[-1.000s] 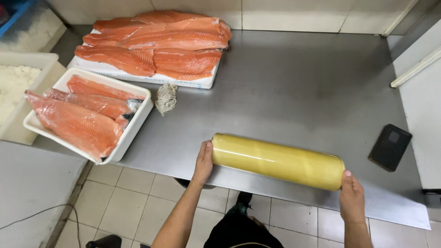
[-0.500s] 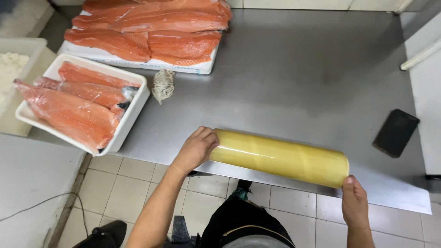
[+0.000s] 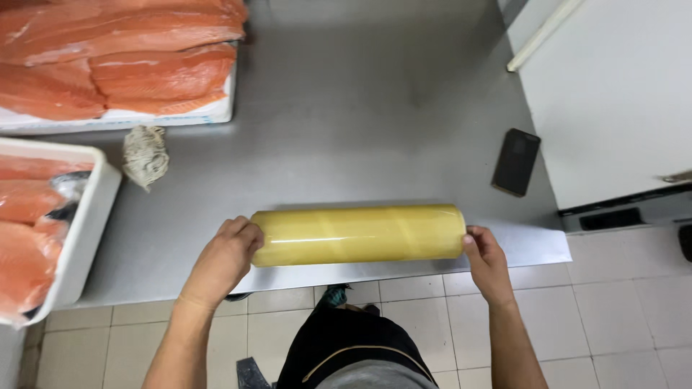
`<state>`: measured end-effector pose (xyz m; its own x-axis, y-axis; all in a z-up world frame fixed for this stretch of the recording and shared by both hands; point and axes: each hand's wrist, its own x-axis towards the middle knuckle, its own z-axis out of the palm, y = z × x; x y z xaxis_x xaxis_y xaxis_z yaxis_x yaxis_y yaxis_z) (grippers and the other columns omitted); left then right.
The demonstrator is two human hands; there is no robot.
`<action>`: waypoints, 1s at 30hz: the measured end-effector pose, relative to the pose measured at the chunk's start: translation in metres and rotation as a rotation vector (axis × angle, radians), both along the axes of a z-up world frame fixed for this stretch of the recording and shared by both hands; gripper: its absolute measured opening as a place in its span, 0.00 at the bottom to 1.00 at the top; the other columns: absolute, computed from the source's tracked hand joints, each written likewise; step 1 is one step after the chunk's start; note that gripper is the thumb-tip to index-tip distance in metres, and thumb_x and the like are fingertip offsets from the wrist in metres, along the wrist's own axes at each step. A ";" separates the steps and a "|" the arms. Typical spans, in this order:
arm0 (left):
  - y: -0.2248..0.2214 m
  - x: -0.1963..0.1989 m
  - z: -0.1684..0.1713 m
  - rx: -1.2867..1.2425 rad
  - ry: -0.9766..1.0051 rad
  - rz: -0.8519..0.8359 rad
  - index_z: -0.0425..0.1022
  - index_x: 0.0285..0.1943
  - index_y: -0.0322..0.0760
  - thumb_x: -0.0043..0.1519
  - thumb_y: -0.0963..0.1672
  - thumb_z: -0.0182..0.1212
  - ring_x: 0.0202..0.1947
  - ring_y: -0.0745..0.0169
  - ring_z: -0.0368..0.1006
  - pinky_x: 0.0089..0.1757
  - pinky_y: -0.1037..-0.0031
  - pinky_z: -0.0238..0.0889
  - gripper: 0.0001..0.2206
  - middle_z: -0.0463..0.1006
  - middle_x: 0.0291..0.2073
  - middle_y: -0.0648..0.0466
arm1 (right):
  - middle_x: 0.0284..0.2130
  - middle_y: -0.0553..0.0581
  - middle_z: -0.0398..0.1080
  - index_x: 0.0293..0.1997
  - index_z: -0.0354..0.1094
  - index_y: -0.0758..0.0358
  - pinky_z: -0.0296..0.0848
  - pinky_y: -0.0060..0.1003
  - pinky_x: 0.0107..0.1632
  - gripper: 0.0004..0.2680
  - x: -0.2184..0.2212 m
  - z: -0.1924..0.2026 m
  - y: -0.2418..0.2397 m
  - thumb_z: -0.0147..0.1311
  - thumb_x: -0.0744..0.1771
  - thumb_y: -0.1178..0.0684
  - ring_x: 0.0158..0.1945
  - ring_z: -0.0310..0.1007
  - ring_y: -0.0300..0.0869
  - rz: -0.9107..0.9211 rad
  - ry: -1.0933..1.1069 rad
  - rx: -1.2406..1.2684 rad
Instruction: The person takes individual salmon fillets from a stack, places them on a metal prep surface, and wraps them in plastic film from a dispenser.
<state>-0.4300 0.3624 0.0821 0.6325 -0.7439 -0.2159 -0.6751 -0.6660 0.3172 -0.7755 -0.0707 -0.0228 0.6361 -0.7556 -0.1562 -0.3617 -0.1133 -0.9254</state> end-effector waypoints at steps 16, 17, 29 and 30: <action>0.013 -0.010 -0.025 -0.427 -0.069 0.063 0.81 0.43 0.39 0.70 0.41 0.64 0.64 0.47 0.72 0.58 0.61 0.71 0.03 0.83 0.60 0.55 | 0.53 0.54 0.75 0.64 0.69 0.54 0.70 0.46 0.67 0.14 0.083 0.090 -0.032 0.59 0.70 0.51 0.63 0.68 0.50 0.569 0.465 -0.479; 0.012 -0.009 -0.023 -0.492 -0.049 0.039 0.79 0.41 0.37 0.69 0.41 0.64 0.72 0.46 0.73 0.68 0.62 0.67 0.04 0.84 0.62 0.51 | 0.54 0.54 0.75 0.62 0.70 0.54 0.70 0.46 0.68 0.12 0.086 0.089 -0.032 0.59 0.70 0.51 0.66 0.67 0.50 0.547 0.519 -0.434; 0.017 -0.020 -0.020 -0.322 0.056 0.138 0.77 0.47 0.42 0.68 0.46 0.69 0.49 0.57 0.72 0.47 0.65 0.70 0.07 0.79 0.44 0.63 | 0.43 0.53 0.75 0.42 0.77 0.57 0.73 0.41 0.55 0.05 0.087 0.086 -0.032 0.56 0.71 0.51 0.48 0.76 0.46 0.492 0.627 -0.355; 0.018 -0.018 -0.021 -0.322 0.057 0.134 0.77 0.47 0.42 0.68 0.46 0.69 0.49 0.57 0.72 0.47 0.65 0.70 0.07 0.79 0.44 0.63 | 0.43 0.53 0.75 0.42 0.77 0.57 0.73 0.41 0.55 0.05 0.087 0.087 -0.033 0.56 0.71 0.51 0.48 0.76 0.46 0.488 0.628 -0.354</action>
<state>-0.4483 0.3803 0.0611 0.7228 -0.6907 -0.0210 -0.5639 -0.6071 0.5599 -0.6887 -0.1033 0.0641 0.7766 -0.4918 -0.3938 -0.6295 -0.6321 -0.4520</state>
